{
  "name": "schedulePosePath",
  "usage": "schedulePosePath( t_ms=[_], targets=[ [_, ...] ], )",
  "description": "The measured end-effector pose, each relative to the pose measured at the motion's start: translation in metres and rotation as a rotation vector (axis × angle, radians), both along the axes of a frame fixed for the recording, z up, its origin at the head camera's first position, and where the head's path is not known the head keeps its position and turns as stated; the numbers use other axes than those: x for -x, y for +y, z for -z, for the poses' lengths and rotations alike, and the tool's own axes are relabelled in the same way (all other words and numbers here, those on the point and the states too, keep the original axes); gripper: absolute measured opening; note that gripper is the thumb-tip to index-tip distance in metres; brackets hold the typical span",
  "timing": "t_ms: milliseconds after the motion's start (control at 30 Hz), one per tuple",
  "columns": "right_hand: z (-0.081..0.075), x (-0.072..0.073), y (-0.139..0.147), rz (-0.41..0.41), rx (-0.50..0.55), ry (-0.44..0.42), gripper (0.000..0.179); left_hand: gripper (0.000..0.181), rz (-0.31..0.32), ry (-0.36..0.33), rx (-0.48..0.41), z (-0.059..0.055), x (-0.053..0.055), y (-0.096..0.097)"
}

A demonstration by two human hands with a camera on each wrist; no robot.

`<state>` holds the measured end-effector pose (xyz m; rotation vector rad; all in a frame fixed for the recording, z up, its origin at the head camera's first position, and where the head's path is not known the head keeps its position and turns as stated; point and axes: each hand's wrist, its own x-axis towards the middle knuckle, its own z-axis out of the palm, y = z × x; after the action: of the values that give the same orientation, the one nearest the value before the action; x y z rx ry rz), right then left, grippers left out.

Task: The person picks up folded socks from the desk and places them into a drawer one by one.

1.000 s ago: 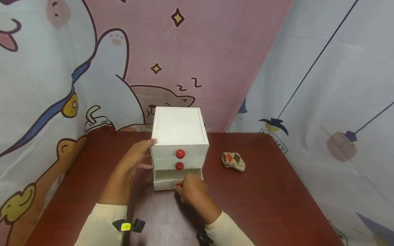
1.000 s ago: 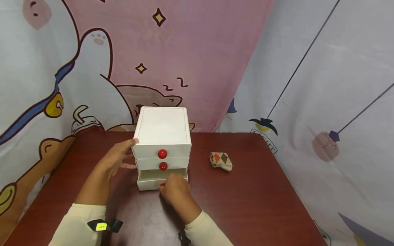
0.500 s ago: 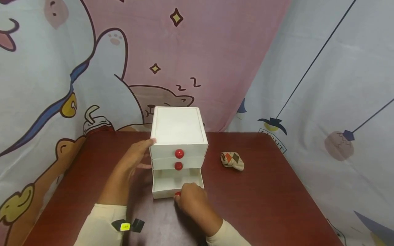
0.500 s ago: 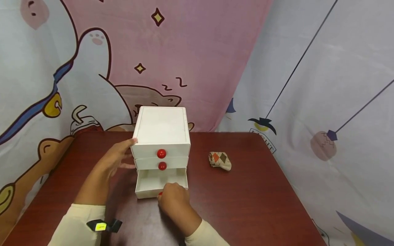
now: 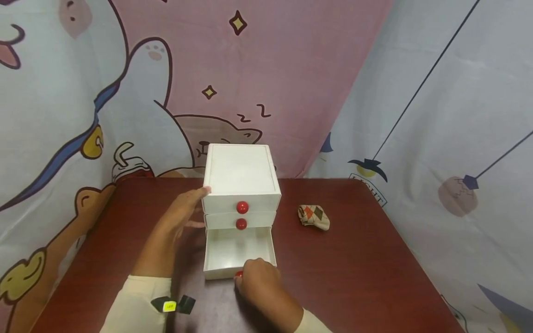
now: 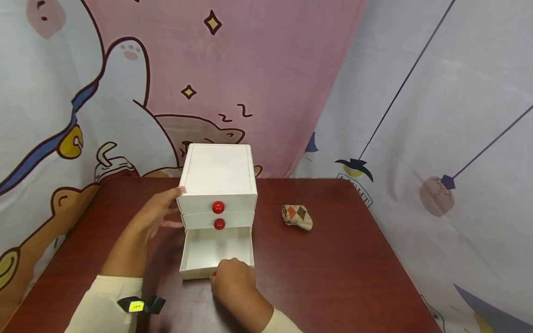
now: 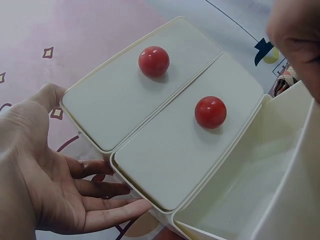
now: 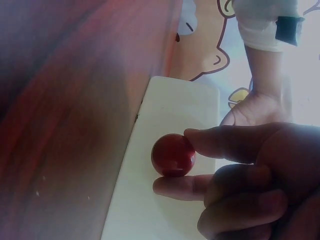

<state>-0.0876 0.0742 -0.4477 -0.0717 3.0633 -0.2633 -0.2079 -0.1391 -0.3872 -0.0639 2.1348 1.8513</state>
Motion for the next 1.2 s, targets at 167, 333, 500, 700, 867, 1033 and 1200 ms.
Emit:
schedulePosePath(
  t_ms=[167,333,500,700,867,1033,1200],
  targets=[
    [0.000,-0.006,0.000,-0.008,-0.020,-0.006,0.037,0.086,0.000,0.001,-0.013,0.000,0.000,-0.001],
    [0.000,-0.008,0.000,-0.008,-0.016,-0.032,0.037,0.087,0.004,-0.001,-0.005,0.001,0.000,-0.001],
    [0.001,-0.008,0.002,-0.013,0.010,-0.025,0.041,0.086,0.012,0.007,0.007,0.000,0.001,-0.001],
    [-0.005,-0.009,0.007,-0.006,0.049,-0.056,0.058,0.086,0.012,0.011,0.021,-0.001,0.000,-0.001],
    [-0.020,-0.012,0.020,-0.011,0.118,-0.066,0.063,0.086,0.011,0.004,0.019,-0.001,0.000,-0.001],
    [-0.040,-0.009,0.043,0.003,0.196,-0.055,0.057,0.087,0.012,0.003,0.004,-0.002,0.000,-0.002],
    [-0.054,0.005,0.069,0.055,0.254,-0.035,0.054,0.086,0.012,0.008,0.011,-0.002,0.000,-0.002]
  ],
)
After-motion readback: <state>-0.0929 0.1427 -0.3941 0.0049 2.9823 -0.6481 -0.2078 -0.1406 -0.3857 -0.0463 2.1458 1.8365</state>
